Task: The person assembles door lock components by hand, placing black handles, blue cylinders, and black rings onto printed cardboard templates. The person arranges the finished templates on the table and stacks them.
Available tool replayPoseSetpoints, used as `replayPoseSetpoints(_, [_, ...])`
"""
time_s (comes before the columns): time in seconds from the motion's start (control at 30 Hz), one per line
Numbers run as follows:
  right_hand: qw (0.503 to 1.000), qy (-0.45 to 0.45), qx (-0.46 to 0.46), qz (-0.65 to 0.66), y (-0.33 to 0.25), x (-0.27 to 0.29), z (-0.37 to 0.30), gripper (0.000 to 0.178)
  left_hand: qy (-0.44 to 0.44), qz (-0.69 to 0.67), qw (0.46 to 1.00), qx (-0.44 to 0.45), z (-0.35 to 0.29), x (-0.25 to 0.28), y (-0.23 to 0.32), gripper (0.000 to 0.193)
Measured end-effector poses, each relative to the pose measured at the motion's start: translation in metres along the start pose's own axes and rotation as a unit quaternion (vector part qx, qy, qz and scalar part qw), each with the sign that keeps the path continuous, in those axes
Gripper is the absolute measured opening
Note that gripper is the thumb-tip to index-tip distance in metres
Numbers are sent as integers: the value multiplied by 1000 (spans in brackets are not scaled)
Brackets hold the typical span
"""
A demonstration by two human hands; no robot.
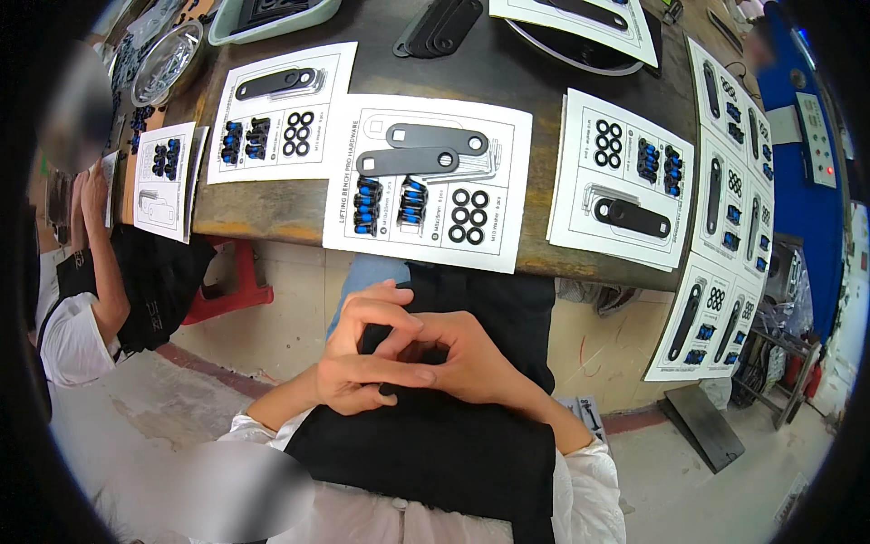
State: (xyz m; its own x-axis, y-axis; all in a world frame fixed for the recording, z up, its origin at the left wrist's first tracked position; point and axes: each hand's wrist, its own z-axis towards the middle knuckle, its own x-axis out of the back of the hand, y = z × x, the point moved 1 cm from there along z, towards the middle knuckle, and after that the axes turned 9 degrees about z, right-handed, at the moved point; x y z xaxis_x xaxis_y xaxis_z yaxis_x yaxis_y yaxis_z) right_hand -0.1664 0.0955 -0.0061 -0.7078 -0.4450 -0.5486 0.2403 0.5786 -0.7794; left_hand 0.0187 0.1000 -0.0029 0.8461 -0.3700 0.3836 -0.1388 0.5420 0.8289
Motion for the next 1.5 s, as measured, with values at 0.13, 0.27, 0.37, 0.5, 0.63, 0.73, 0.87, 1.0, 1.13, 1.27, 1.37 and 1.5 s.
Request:
replayPoseSetpoints(0.13, [994, 3, 59, -89, -9, 5, 7, 11, 47, -9, 998, 47, 4, 0, -7, 34])
replayPoseSetpoints(0.27, [996, 42, 21, -74, -14, 6, 14, 11, 87, 58, 984, 147, 4, 13, -7, 33])
replayPoseSetpoints(0.37, [974, 121, 82, -174, -11, 15, 17, 11, 84, 253, 947, 181, 21, 26, -15, 43])
replayPoseSetpoints(0.5, [969, 170, 74, -161, -11, 29, 15, 11, -7, 396, 913, 99, 22, 14, -42, 64])
replayPoseSetpoints(0.63, [962, 190, 99, -171, -8, 37, 11, 11, 44, 434, 896, 87, 22, -9, -60, 47])
replayPoseSetpoints(0.73, [963, 200, 97, -151, -2, 45, 8, 11, 69, 475, 877, 24, 22, -11, -73, 35])
replayPoseSetpoints(0.87, [962, 217, 74, -152, -4, 47, 7, 11, 122, 527, 840, 41, 22, -14, -76, 29])
replayPoseSetpoints(1.0, [958, 211, 83, -174, -1, 46, 9, 10, 102, 519, 848, 37, 21, -12, -78, 31])
replayPoseSetpoints(1.13, [914, 248, 134, -291, -11, 42, 17, 10, 117, 486, 864, 64, 30, -4, -72, 30])
replayPoseSetpoints(1.27, [837, 291, 202, -417, -25, 36, 32, 9, 70, 504, 858, 70, 57, 21, -69, 41])
replayPoseSetpoints(1.37, [796, 326, 253, -442, -34, 41, 39, 9, 40, 512, 855, 64, 62, 19, -80, 42])
replayPoseSetpoints(1.5, [762, 351, 249, -484, -52, 60, 60, 12, 94, 485, 864, 96, 73, 32, -80, 20])
